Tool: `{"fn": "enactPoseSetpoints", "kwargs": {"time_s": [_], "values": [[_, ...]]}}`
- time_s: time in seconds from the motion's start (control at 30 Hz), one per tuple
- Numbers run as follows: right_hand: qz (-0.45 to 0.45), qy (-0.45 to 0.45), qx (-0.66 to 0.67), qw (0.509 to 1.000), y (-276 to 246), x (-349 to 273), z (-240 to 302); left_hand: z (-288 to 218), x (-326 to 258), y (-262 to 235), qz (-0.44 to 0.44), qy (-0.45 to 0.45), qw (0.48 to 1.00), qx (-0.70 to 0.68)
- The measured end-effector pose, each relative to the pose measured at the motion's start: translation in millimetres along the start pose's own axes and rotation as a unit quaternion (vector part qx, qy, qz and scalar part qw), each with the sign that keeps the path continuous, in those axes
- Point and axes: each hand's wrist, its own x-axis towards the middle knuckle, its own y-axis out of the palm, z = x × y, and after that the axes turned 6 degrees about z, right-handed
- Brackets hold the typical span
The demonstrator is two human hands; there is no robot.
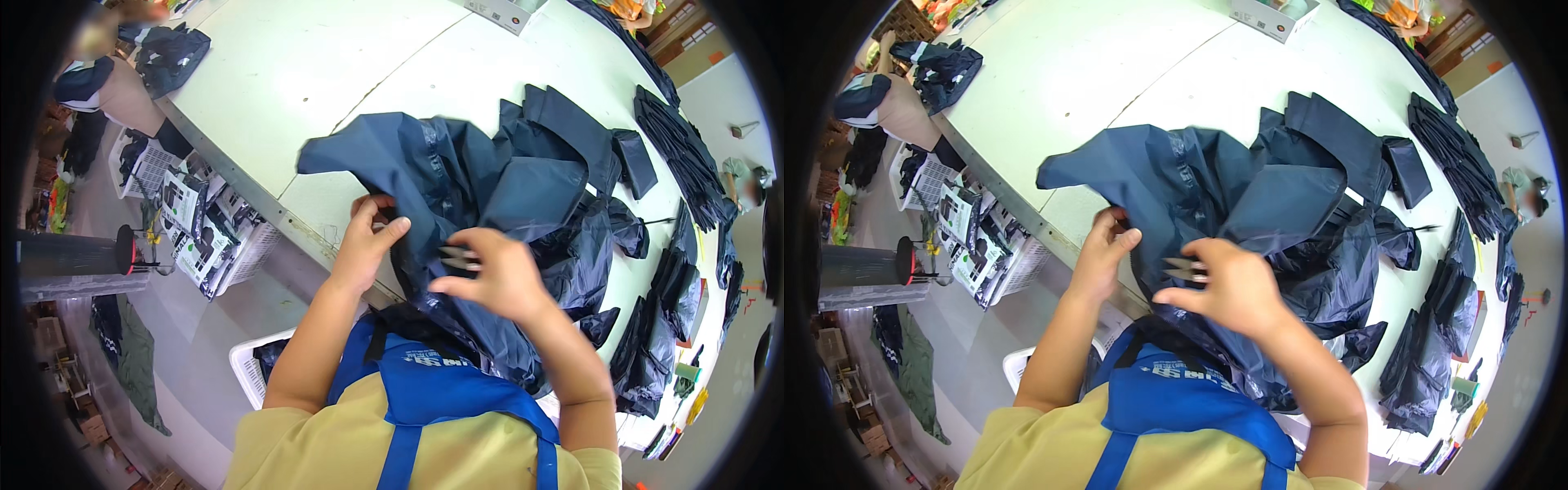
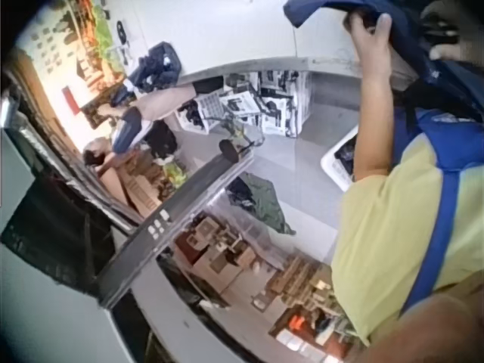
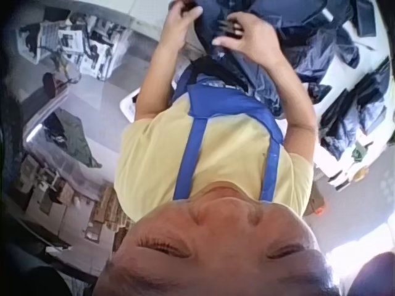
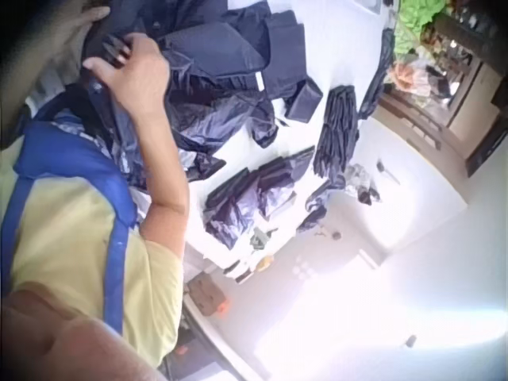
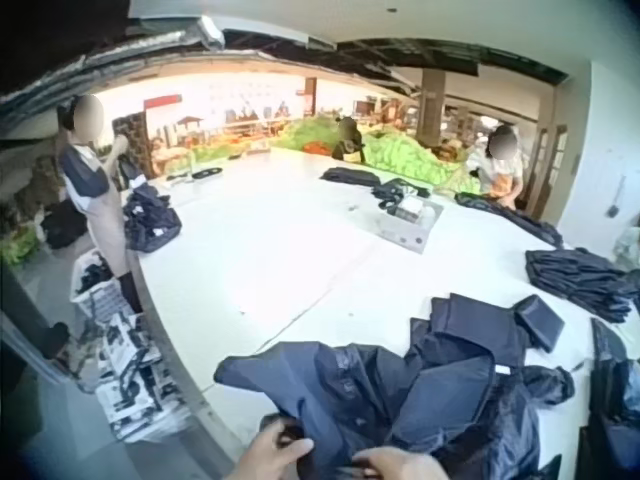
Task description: The person folds a dark jacket on a white table, aligning the sleeves and body, then folds it into a compact rectangle. The person uses scissors to trim a loose thread from the jacket before stacking it with other folded jackets.
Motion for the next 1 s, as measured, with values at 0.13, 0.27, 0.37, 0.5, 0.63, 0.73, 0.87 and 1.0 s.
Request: {"fn": "enactPoseSetpoints", "kwargs": {"time_s": [0.13, 0.27, 0.37, 0.5, 0.63, 0.73, 0.87, 1.0], "values": [[0.012, 0.020, 0.024, 0.999, 56, 29, -19, -4, -22, -19, -0.053, 0.134, 0.964, 0.222], [-0.063, 0.052, 0.119, 0.989, 46, 26, -21, -14, -41, -21, -0.038, 0.114, 0.992, -0.048], [-0.030, 0.002, 0.144, 0.989, 27, 16, 6, -32, -45, 3, -0.046, 0.099, 0.975, -0.195], [-0.014, -0.086, 0.069, 0.994, 42, 13, 16, -34, -55, 8, 0.036, 0.068, 0.986, -0.145], [-0.033, -0.128, 0.023, 0.991, 45, 6, 13, -39, -60, -5, 0.030, 0.130, 0.947, 0.293], [-0.030, -0.141, 0.032, 0.989, 46, 4, 12, -41, -56, -5, 0.024, 0.160, 0.919, 0.359], [-0.021, -0.151, 0.073, 0.986, 45, 4, 8, -52, -54, 2, 0.045, 0.156, 0.927, 0.338], [-0.016, -0.143, 0.093, 0.985, 48, 2, 2, -52, -52, -2, 0.080, 0.160, 0.909, 0.376]]}}
